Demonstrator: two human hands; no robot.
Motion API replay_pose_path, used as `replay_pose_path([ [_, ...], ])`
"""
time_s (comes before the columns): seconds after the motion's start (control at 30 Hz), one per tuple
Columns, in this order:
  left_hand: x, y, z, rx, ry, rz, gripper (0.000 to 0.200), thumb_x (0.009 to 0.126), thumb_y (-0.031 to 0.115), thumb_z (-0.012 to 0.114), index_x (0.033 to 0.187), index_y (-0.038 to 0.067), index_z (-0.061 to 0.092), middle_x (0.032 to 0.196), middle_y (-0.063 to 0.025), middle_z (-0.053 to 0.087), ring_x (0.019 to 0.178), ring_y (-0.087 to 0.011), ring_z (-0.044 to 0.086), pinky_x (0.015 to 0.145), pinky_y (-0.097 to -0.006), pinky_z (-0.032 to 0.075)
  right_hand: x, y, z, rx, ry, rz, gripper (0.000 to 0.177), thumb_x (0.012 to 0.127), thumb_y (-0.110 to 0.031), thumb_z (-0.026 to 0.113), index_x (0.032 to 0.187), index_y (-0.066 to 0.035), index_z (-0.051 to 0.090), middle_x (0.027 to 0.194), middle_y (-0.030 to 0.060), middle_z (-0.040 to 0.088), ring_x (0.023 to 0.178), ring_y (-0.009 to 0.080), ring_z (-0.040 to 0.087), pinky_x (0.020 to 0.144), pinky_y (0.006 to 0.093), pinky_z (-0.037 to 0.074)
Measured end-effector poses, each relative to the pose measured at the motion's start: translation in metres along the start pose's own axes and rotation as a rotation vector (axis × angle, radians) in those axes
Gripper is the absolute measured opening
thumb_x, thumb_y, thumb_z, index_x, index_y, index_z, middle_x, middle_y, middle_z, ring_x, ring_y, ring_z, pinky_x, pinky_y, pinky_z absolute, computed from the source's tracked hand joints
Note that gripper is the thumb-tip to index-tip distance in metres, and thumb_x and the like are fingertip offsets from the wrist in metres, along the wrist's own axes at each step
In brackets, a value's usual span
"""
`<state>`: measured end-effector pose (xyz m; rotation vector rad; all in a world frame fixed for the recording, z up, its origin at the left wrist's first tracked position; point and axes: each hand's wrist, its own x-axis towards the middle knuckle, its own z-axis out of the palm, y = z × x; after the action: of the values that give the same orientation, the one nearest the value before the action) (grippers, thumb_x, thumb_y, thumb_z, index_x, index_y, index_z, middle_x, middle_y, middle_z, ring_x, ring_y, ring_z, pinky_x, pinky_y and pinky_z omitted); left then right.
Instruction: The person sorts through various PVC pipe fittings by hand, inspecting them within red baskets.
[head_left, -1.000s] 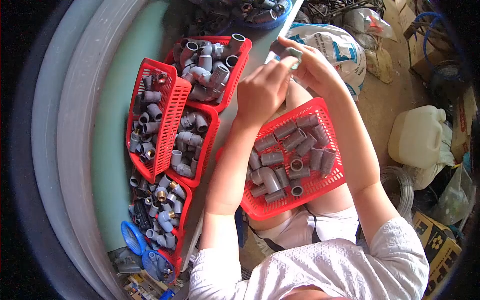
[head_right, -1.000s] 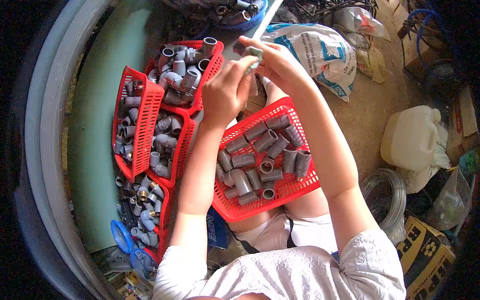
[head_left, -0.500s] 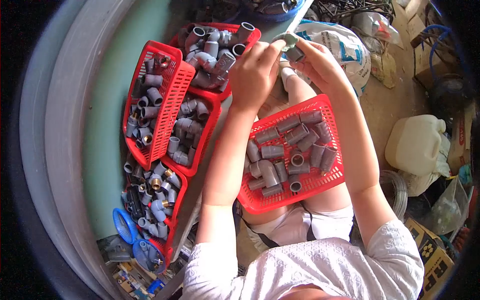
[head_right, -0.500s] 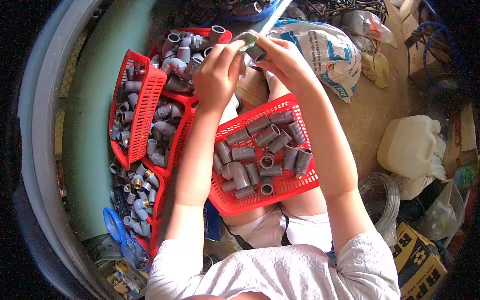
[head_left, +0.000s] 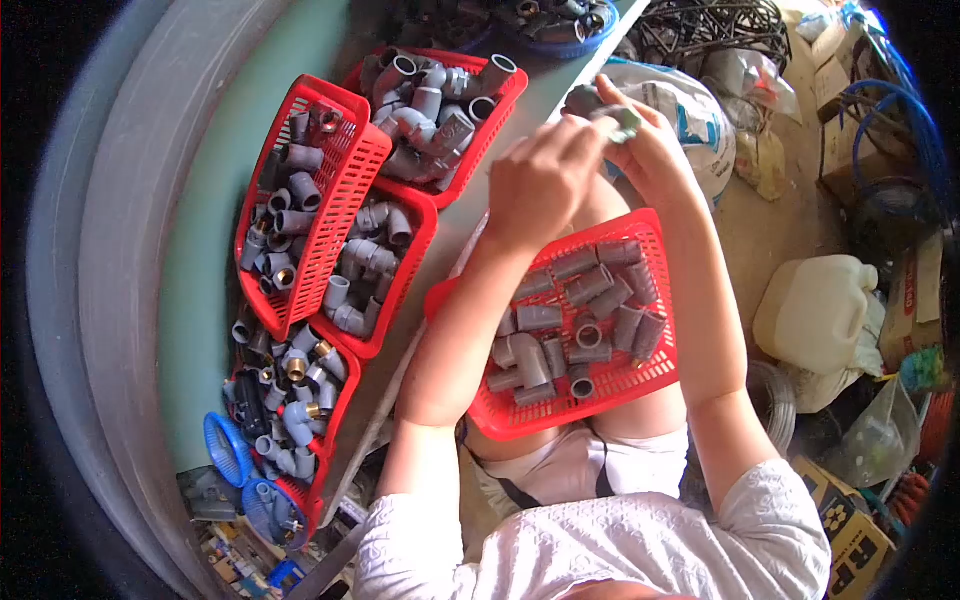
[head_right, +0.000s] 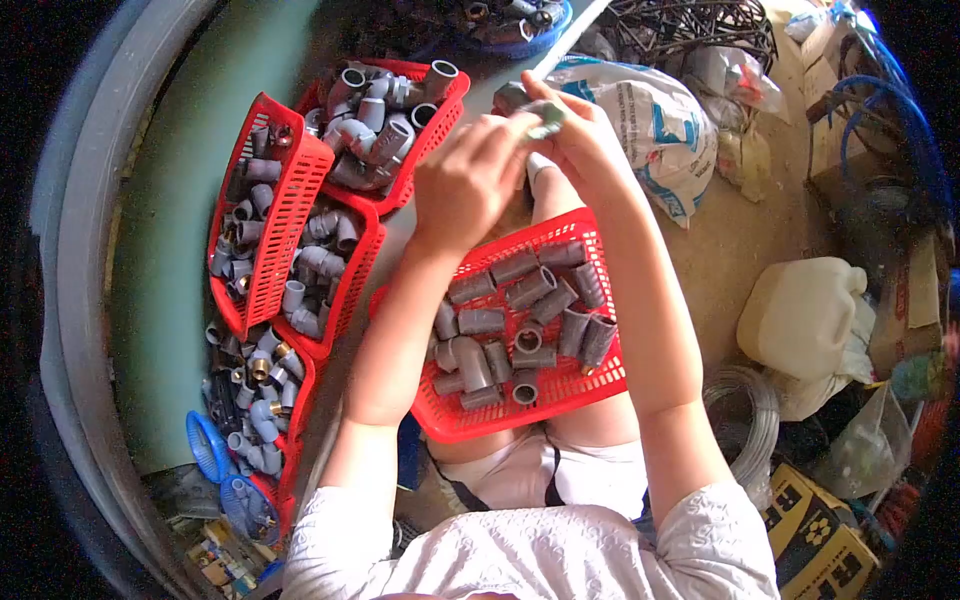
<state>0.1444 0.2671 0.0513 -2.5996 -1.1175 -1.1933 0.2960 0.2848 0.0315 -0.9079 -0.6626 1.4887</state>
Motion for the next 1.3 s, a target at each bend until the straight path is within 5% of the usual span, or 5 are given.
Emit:
replay_pose_path([
  [0.27,-0.005,-0.007,0.004,-0.11,-0.057,-0.018,0.024,0.09,0.014,0.064,0.113,0.011,0.061,0.096,-0.0123,0.068,0.085,-0.0318,0.067,0.071,-0.0413,0.053,0.005,0.006,-0.009,-0.092,-0.053,0.047,0.038,0.096,-0.036,0.063,0.117,-0.005,0.067,0.098,-0.0001,0.066,0.082,0.0055,0.061,0.069,0.0206,0.053],
  [0.37,0.001,-0.017,0.005,-0.135,-0.004,-0.243,0.024,0.092,0.016,0.064,0.115,0.01,0.06,0.093,-0.0141,0.069,0.084,-0.0325,0.068,0.07,-0.0416,0.054,-0.002,0.003,-0.006,-0.177,-0.001,0.046,0.039,0.097,-0.039,0.061,0.112,-0.004,0.067,0.094,0.0008,0.066,0.081,0.0071,0.061,0.07,0.0231,0.053],
  [0.93,0.002,-0.022,0.008,-0.057,0.106,-0.142,0.024,0.088,0.01,0.06,0.112,0.015,0.061,0.09,-0.0029,0.066,0.084,-0.0253,0.067,0.066,-0.0382,0.055,-0.003,0.001,-0.008,-0.122,-0.031,0.007,0.037,0.093,-0.032,0.069,0.115,-0.002,0.069,0.092,0.0001,0.067,0.079,0.0042,0.061,0.067,0.0186,0.051],
  [1.07,-0.006,-0.004,0.006,-0.122,-0.093,-0.007,0.021,0.091,0.013,0.061,0.112,0.012,0.062,0.091,-0.0098,0.067,0.086,-0.0303,0.067,0.07,-0.0414,0.053,-0.004,-0.004,-0.001,-0.119,-0.049,0.024,0.035,0.096,-0.033,0.064,0.116,-0.004,0.07,0.093,-0.0008,0.067,0.081,0.0046,0.061,0.069,0.0196,0.052],
  [1.3,-0.001,-0.017,0.004,-0.068,0.06,-0.197,0.017,0.093,0.014,0.061,0.109,0.009,0.063,0.096,-0.01,0.068,0.083,-0.0311,0.067,0.07,-0.0384,0.054,-0.007,-0.005,0.002,-0.137,0.068,0.029,0.036,0.094,-0.035,0.068,0.113,-0.005,0.069,0.094,-0.0009,0.067,0.081,0.004,0.06,0.066,0.0175,0.05],
])
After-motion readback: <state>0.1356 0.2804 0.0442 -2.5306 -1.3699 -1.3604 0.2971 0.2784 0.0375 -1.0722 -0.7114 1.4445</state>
